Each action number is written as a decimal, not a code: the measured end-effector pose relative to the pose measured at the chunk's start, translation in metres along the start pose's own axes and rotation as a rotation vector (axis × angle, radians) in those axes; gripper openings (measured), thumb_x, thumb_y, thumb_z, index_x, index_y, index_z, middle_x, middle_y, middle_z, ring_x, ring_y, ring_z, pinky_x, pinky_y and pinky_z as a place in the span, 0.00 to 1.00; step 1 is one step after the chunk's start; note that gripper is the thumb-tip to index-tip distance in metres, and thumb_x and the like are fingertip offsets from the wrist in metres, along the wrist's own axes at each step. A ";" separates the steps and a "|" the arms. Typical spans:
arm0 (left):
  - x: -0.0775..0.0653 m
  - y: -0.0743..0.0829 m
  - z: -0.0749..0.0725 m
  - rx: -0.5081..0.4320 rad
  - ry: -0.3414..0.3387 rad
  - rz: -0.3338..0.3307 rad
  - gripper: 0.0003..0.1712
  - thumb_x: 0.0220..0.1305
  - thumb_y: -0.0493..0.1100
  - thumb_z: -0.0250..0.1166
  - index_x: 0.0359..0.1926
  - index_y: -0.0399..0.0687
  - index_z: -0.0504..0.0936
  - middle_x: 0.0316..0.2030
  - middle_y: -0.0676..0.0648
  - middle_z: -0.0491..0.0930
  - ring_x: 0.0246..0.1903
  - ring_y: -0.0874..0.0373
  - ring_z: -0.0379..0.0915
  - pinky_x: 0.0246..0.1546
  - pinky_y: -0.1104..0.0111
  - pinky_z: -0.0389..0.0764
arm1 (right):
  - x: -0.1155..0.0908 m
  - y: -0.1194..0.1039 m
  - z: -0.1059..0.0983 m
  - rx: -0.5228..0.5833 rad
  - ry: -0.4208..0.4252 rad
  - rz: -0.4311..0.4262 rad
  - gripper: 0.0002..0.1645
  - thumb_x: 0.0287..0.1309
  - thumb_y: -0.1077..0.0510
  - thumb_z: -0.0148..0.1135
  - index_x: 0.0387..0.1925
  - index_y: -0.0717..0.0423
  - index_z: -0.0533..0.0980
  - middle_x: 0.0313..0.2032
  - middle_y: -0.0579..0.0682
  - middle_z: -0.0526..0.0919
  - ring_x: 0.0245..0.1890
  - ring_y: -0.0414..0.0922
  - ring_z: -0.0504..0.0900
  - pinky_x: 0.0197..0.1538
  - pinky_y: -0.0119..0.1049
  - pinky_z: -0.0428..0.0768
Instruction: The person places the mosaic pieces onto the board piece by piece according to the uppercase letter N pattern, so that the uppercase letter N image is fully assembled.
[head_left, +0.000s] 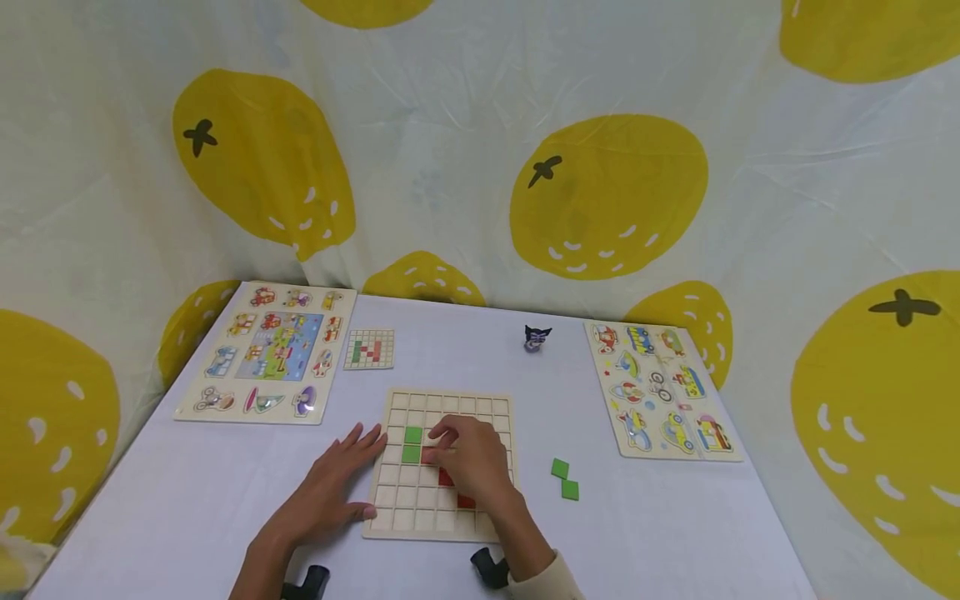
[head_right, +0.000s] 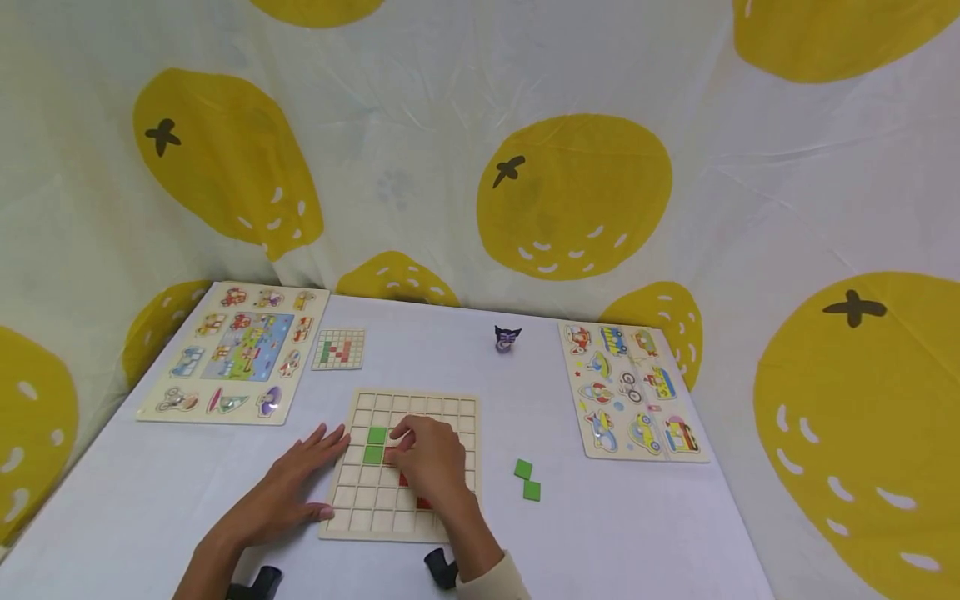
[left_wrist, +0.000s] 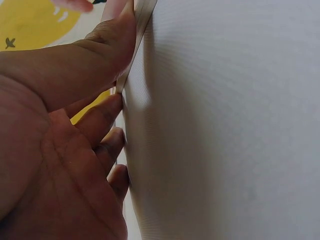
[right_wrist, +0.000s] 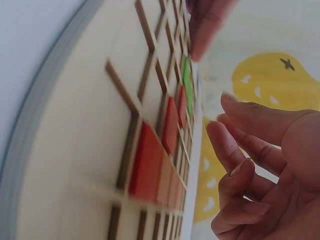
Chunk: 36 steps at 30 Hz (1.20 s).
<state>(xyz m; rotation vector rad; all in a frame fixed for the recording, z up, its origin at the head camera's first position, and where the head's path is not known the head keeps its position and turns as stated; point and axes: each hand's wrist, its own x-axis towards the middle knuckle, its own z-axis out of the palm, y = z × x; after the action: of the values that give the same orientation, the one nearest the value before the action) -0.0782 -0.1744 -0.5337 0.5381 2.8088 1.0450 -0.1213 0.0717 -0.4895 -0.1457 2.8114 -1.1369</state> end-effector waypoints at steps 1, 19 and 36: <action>0.000 0.000 0.000 -0.002 -0.004 -0.005 0.60 0.46 0.48 0.85 0.80 0.50 0.67 0.82 0.47 0.61 0.84 0.37 0.48 0.81 0.38 0.51 | -0.002 0.002 -0.004 0.005 0.011 0.011 0.11 0.56 0.54 0.80 0.41 0.44 0.88 0.27 0.37 0.84 0.31 0.39 0.78 0.28 0.33 0.75; -0.002 0.005 -0.005 -0.006 -0.033 -0.041 0.61 0.47 0.49 0.84 0.81 0.51 0.66 0.83 0.48 0.59 0.85 0.39 0.46 0.82 0.40 0.49 | -0.034 0.067 -0.075 -0.009 0.181 0.189 0.19 0.52 0.59 0.82 0.46 0.43 0.88 0.37 0.43 0.88 0.33 0.43 0.75 0.35 0.34 0.72; -0.002 0.004 -0.003 -0.018 -0.040 -0.048 0.61 0.47 0.49 0.84 0.82 0.51 0.65 0.83 0.48 0.59 0.85 0.39 0.44 0.83 0.39 0.48 | -0.044 0.123 -0.111 -0.156 0.095 0.317 0.25 0.49 0.63 0.82 0.51 0.48 0.87 0.47 0.49 0.88 0.38 0.47 0.77 0.39 0.37 0.72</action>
<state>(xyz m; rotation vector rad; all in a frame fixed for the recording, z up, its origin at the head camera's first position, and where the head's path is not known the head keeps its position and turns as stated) -0.0763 -0.1743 -0.5291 0.4823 2.7610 1.0377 -0.0987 0.2416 -0.4937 0.3388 2.8646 -0.8755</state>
